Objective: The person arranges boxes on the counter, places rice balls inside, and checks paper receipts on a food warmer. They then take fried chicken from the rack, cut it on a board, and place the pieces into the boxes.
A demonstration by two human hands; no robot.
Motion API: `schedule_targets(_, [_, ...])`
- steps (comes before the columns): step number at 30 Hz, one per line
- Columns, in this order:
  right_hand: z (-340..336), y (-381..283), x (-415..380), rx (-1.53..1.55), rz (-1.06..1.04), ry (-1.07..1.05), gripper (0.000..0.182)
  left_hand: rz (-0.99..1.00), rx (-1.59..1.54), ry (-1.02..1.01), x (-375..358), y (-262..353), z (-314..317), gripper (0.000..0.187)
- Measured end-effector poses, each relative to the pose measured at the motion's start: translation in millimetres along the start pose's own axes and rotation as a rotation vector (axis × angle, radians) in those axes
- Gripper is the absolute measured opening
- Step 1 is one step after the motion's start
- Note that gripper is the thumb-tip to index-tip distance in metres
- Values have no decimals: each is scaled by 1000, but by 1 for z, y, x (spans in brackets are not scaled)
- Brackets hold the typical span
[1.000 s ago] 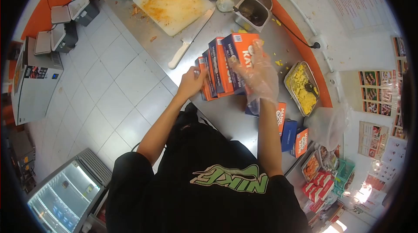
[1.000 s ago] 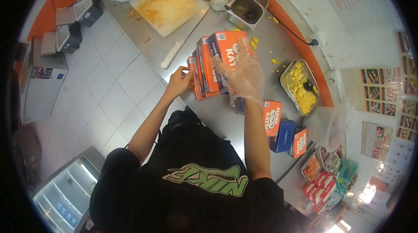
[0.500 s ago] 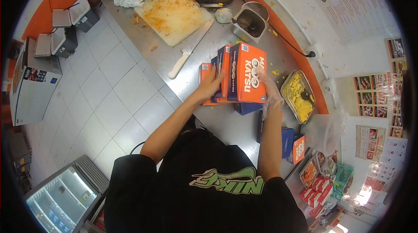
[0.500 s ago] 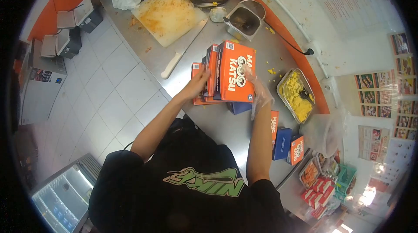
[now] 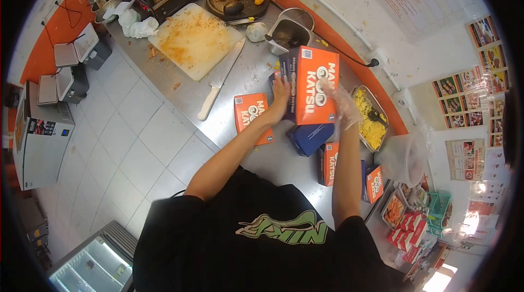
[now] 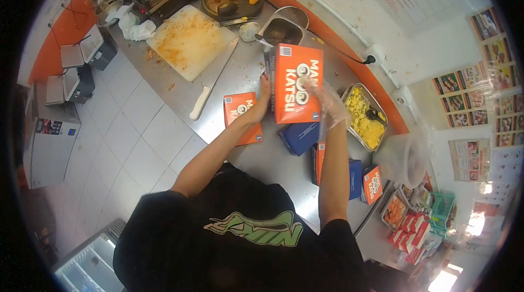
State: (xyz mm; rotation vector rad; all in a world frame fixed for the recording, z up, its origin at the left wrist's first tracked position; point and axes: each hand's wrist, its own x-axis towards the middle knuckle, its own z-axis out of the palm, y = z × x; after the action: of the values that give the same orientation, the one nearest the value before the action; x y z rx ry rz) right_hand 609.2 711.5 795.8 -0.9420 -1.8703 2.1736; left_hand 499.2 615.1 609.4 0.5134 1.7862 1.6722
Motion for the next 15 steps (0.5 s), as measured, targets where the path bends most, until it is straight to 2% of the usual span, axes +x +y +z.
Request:
schedule_targets(1, [12, -1, -5, -18, -38, -5, 66, 18, -5, 37, 6, -2, -10, 79])
schedule_targets(2, [25, -4, -3, -67, -38, -10, 72, 40, -6, 68, -21, -20, -39, 79])
schedule_targets(4, [60, -32, -3, -100, -45, -22, 77, 82, 3, 111, 0, -19, -76, 77])
schedule_targets(6, [67, -25, 35, -153, 46, -114, 80, 104, 24, 134, 23, -21, -111, 76])
schedule_targets(8, [84, -38, 48, -477, -162, -63, 86, 130, 43, 149, 52, -18, -133, 75])
schedule_targets(10, [88, -25, 73, -440, -426, -167, 92, 177, 59, 167, 46, -7, -147, 74])
schedule_targets(11, [89, -16, 70, -415, -424, -127, 92, 321, 187, 146, 31, 0, -153, 69])
schedule_targets(12, [97, -20, 45, -127, -349, -208, 97, 471, 302, 112, 0, 22, -154, 65])
schedule_targets(13, [98, -18, 23, 163, -280, -271, 103, 475, 303, 43, -19, 30, -154, 65])
schedule_targets(14, [91, -6, 9, 185, -277, -198, 103, 346, 255, -29, -36, 35, -157, 63])
schedule_targets(15, [83, 7, -4, 9, -309, -116, 101, 215, 211, -95, -51, 36, -161, 60])
